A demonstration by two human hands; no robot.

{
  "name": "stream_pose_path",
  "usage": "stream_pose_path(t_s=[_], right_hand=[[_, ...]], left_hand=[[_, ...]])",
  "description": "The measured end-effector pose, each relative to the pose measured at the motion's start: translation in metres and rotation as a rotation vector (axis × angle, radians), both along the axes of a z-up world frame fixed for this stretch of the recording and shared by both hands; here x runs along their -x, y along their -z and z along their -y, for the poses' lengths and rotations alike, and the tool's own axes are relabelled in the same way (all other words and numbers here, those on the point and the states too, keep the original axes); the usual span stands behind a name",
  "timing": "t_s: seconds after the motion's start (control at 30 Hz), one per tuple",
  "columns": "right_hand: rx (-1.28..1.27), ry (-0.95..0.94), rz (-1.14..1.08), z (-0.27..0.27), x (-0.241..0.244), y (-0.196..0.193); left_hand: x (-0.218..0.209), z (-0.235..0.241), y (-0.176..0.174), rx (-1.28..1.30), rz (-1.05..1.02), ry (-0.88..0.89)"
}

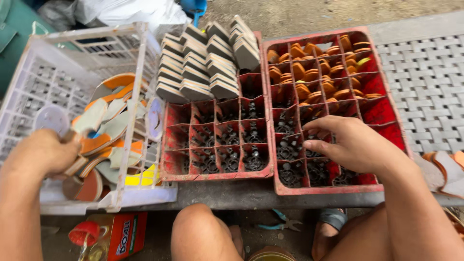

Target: The person assembles sandals by attaching orange footbeds to grey soles using small black fasteners. They pick up a sole, align a footbed, insert fasteners, and place the assembled unit into a red crate.

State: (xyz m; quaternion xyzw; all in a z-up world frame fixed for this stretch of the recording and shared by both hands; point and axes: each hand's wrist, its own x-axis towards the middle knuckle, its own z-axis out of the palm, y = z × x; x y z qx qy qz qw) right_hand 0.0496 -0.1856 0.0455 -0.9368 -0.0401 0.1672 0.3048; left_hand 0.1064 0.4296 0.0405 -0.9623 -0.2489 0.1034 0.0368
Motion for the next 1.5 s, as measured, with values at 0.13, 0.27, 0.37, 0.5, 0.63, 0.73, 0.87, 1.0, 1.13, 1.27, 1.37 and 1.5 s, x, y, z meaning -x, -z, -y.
stream_pose_path(t_s=[0.13,0.27,0.37,0.5,0.63,0.73,0.87,1.0,1.13,1.27,1.37,1.5], right_hand=[[-0.094,0.026,0.023,0.007,0.001,0.004],[-0.084,0.021,0.113,0.012,-0.002,0.002],[-0.037,0.132,0.068,0.015,-0.004,0.0],[0.022,0.215,0.01,0.016,-0.005,0.002],[-0.07,0.167,0.095,0.021,-0.006,0.008],[-0.086,0.148,0.168,0.026,-0.006,0.013],[-0.073,0.158,0.162,0.032,-0.008,0.013],[-0.069,0.166,0.116,0.032,-0.007,0.015],[-0.064,0.16,0.099,0.029,-0.011,0.011],[-0.067,0.154,0.101,0.028,-0.01,0.01],[-0.049,0.178,0.091,0.029,-0.007,0.008],[-0.128,0.26,0.257,0.023,-0.006,0.006]], left_hand=[[-0.035,-0.023,0.039,0.353,0.085,-0.149],[-0.053,0.009,0.012,0.042,0.565,0.358],[-0.05,0.085,-0.038,0.261,0.867,0.527],[-0.002,0.199,-0.099,0.505,0.805,0.421],[0.0,0.301,-0.085,0.34,0.658,0.485],[-0.018,0.332,-0.039,0.432,0.467,0.366],[-0.033,0.345,0.018,0.521,0.448,0.255],[-0.041,0.345,0.048,0.542,0.5,0.235],[-0.05,0.34,0.059,0.6,0.558,0.265],[-0.049,0.341,0.06,0.623,0.642,0.29],[-0.045,0.337,0.033,0.561,0.953,0.335],[-0.009,0.326,-0.02,0.814,1.03,0.409]])
